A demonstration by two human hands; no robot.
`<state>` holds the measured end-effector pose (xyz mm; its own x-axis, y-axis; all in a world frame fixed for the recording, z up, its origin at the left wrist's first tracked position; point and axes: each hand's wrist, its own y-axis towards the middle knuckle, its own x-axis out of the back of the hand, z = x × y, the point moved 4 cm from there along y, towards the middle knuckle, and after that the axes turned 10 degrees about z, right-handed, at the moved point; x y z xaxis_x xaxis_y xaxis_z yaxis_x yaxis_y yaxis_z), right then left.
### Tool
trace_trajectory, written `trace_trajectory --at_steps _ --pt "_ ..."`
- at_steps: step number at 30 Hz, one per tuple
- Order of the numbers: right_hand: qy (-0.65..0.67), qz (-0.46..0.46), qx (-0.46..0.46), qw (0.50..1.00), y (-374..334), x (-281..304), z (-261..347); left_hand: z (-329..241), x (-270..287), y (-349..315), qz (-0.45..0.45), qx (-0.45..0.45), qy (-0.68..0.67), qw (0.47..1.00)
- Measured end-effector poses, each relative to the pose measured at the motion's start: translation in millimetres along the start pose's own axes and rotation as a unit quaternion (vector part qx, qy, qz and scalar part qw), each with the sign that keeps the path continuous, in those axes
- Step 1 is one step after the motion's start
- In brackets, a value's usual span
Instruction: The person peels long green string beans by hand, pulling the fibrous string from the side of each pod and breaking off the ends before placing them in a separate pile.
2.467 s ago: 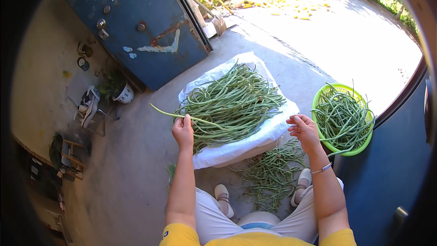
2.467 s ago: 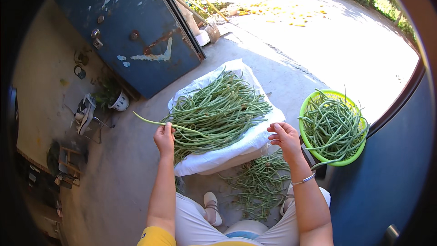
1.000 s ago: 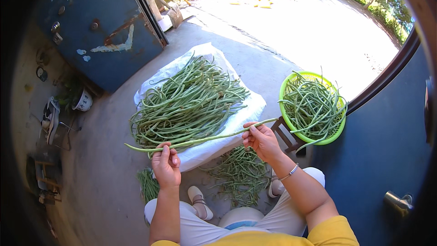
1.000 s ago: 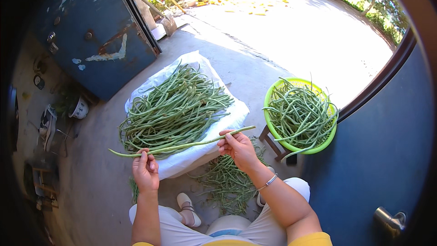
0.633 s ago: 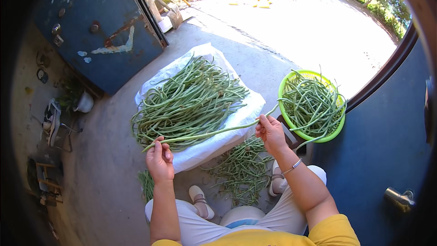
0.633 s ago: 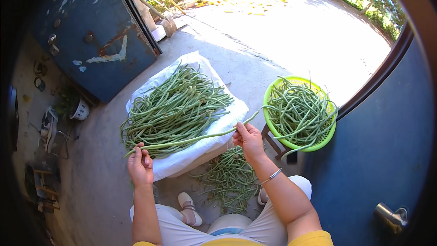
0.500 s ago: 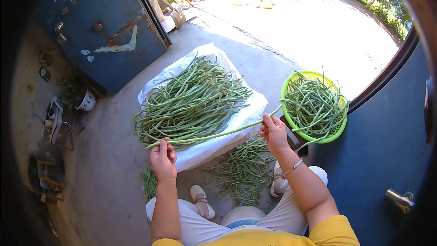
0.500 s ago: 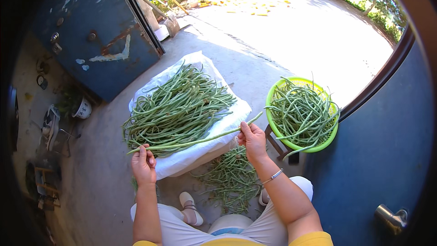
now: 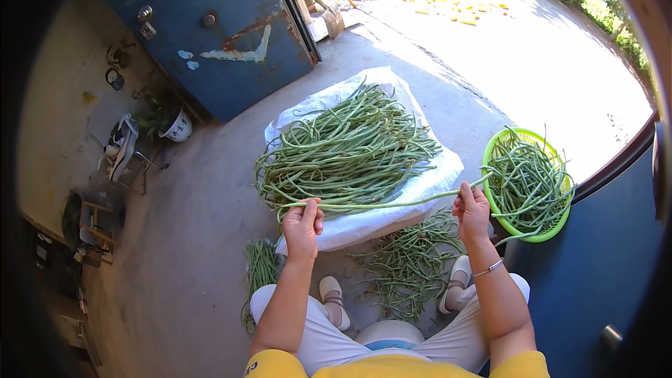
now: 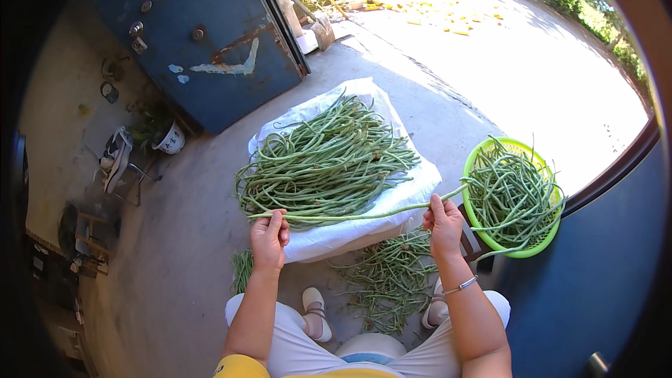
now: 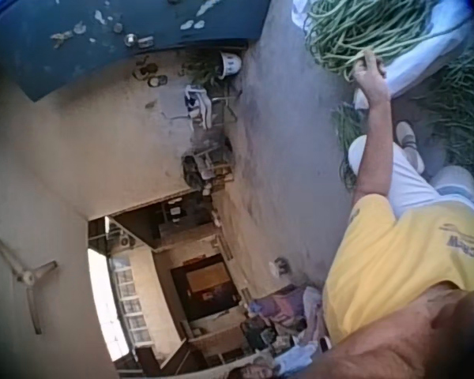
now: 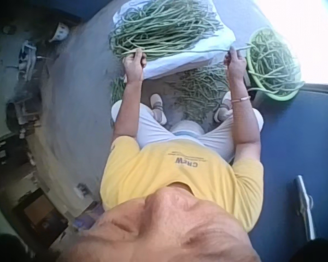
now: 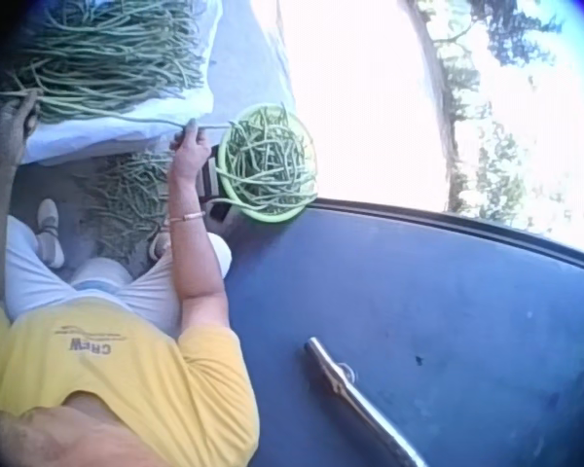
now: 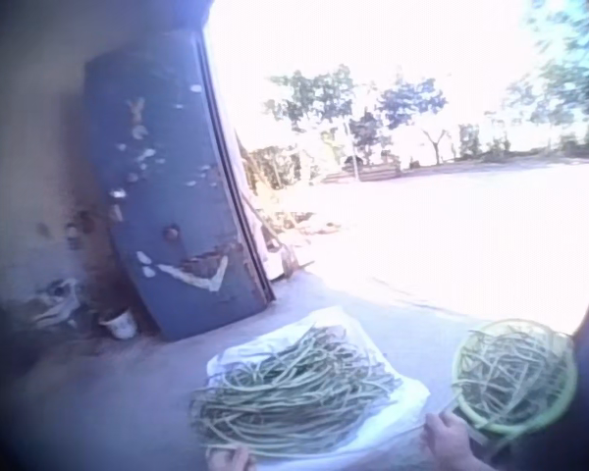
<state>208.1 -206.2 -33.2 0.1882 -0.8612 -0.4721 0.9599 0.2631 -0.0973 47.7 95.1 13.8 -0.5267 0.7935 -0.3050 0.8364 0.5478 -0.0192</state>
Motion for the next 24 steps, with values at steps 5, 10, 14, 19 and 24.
trace_trajectory --at_steps 5,10,14,19,24 --pt "-0.024 -0.026 -0.021 0.999 4.1 6.6 -6.8 -0.2 17.3 6.6 -0.054 -0.019 -0.014 0.998" --pt "-0.009 -0.067 -0.017 0.998 5.4 12.8 -2.4 4.3 16.6 7.3 0.037 0.069 0.210 0.975" --pt "0.028 -0.073 0.010 0.997 6.6 13.2 6.3 29.5 18.8 -3.3 0.184 0.144 0.471 0.851" --pt "0.011 -0.019 -0.022 1.000 6.0 8.2 3.0 24.4 22.9 7.4 0.068 0.038 0.542 0.837" --pt "0.011 0.013 -0.041 0.999 4.1 -1.5 -0.2 59.0 41.0 33.1 0.045 0.044 0.461 0.885"
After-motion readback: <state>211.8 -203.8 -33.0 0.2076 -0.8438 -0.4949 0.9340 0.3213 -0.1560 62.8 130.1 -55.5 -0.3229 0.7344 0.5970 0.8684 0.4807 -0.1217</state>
